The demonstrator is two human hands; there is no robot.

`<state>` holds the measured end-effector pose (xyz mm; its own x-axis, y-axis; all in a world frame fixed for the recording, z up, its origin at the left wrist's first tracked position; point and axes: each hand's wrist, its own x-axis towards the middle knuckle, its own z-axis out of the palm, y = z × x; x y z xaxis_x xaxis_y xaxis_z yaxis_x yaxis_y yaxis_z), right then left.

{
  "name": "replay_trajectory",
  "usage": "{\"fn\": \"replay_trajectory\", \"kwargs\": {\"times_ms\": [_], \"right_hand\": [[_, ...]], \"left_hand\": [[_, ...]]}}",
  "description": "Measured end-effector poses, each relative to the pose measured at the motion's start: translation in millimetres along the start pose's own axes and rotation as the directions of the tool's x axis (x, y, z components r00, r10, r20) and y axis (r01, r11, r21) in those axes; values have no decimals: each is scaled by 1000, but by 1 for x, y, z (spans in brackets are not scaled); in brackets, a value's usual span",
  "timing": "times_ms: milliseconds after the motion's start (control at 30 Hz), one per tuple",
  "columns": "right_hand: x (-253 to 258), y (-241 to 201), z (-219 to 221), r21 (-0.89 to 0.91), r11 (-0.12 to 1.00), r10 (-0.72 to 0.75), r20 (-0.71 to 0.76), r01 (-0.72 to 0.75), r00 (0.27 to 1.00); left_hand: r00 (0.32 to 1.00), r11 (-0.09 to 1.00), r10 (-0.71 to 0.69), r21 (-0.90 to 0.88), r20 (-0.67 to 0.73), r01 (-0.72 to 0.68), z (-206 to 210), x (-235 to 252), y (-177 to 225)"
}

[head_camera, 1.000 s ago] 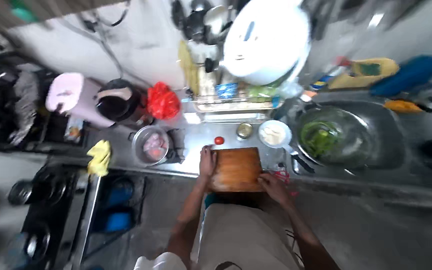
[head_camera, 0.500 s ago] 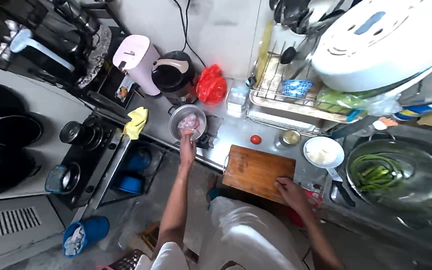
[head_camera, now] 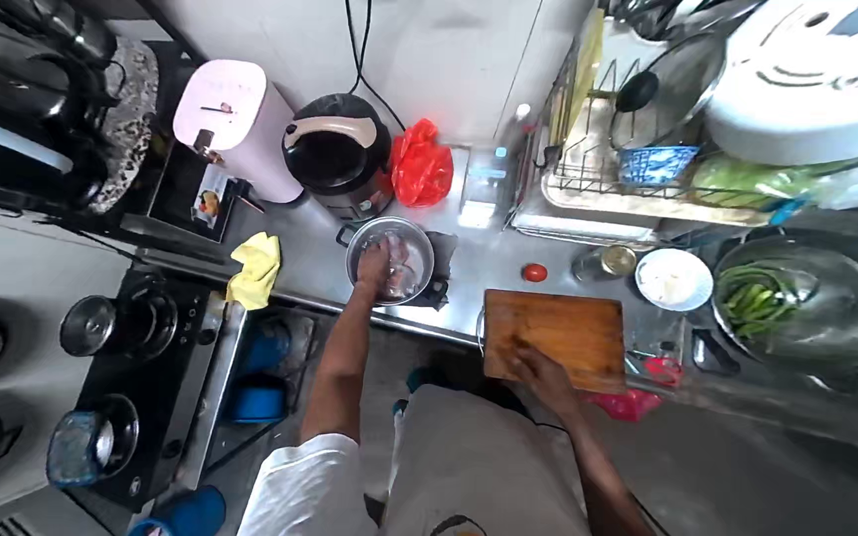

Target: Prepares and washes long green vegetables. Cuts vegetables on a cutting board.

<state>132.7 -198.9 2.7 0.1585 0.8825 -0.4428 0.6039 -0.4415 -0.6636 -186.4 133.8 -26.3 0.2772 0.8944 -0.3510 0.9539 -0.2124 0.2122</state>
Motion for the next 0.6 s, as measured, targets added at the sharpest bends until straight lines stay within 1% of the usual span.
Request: {"fn": "replay_trajectory", "kwargs": {"times_ms": [100, 167, 233, 267, 333, 367, 400, 467, 533, 600], "right_hand": [[-1, -15, 16, 14, 1000, 6, -22, -5, 1000], [0, -19, 25, 22, 1000, 0, -34, 1, 999], [3, -24, 31, 16, 1000, -5, -20, 5, 1000], [5, -29, 32, 6, 1000, 1, -4, -1, 1000], [10, -37, 33, -17, 1000, 12, 27, -11, 1000], [13, -42, 33, -22, 1000, 15, 40, -14, 999], [15, -47, 33, -30, 999, 18, 52, -17, 998], [19, -55, 33, -44, 999, 21, 71, -18, 997], [24, -60, 36, -53, 999, 15, 79, -11, 997], [28, -61, 37, -62, 998, 3, 76, 2, 997]], "left_hand": [[997, 1000, 9, -14, 79, -8, -9, 5, -7], [990, 995, 31, -99, 135, -17, -13, 8, -18], [977, 975, 101, -213, 188, -59, -14, 12, -33], [964, 960, 146, -268, 221, -84, -14, 16, -40], [918, 929, 229, -355, 323, -107, -14, 21, -51], [897, 922, 251, -372, 365, -107, -15, 22, -52], [889, 917, 263, -383, 374, -110, -14, 22, -53], [919, 930, 240, -345, 312, -126, -14, 17, -47], [970, 954, 144, -286, 196, -84, -17, 7, -36], [997, 964, 65, -260, 48, -50, -19, -7, -23]]}}
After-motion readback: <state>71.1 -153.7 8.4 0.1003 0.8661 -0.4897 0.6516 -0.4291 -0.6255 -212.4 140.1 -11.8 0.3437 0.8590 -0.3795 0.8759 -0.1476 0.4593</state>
